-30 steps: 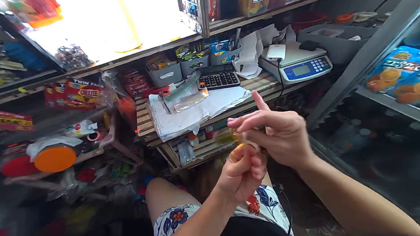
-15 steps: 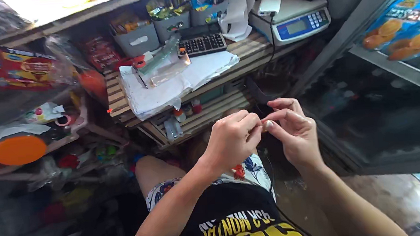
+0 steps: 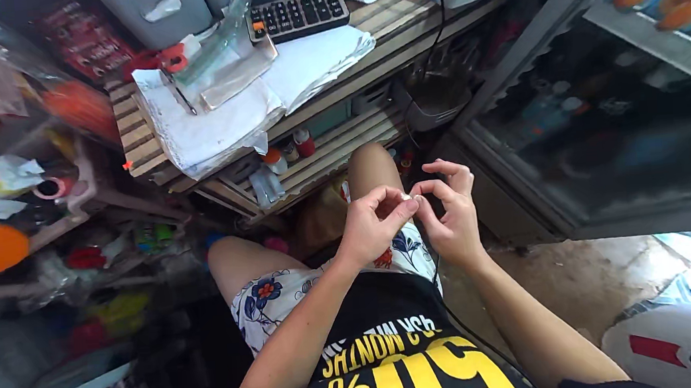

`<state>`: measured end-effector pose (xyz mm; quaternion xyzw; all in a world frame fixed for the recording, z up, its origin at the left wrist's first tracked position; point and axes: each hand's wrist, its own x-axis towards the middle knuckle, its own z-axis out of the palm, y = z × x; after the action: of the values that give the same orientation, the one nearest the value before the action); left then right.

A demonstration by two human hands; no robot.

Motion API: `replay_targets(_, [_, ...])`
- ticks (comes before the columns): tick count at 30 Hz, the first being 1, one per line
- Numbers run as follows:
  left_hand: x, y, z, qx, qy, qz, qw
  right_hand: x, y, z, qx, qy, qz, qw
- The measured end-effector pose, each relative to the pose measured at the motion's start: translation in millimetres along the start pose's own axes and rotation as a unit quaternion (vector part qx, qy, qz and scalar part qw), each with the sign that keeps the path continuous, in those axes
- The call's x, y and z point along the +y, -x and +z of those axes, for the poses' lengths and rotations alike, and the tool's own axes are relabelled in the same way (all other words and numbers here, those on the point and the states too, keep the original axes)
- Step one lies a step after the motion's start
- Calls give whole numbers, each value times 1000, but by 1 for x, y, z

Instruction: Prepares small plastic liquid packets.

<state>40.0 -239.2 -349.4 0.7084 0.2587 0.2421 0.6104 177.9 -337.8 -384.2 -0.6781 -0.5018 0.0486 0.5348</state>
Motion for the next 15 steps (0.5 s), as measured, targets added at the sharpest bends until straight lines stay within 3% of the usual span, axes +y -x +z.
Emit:
replay_targets(4, [-8,5,5,81,-84,118,986,-7,2,6,21,-36,78,996])
replay_targets(10, [-6,8,4,103,-150,162,970,-12,3,6,53,-60,64,995])
replay_targets(15, [-9,7,2,108,-181,162,964,-13,5,4,26,-60,39,997])
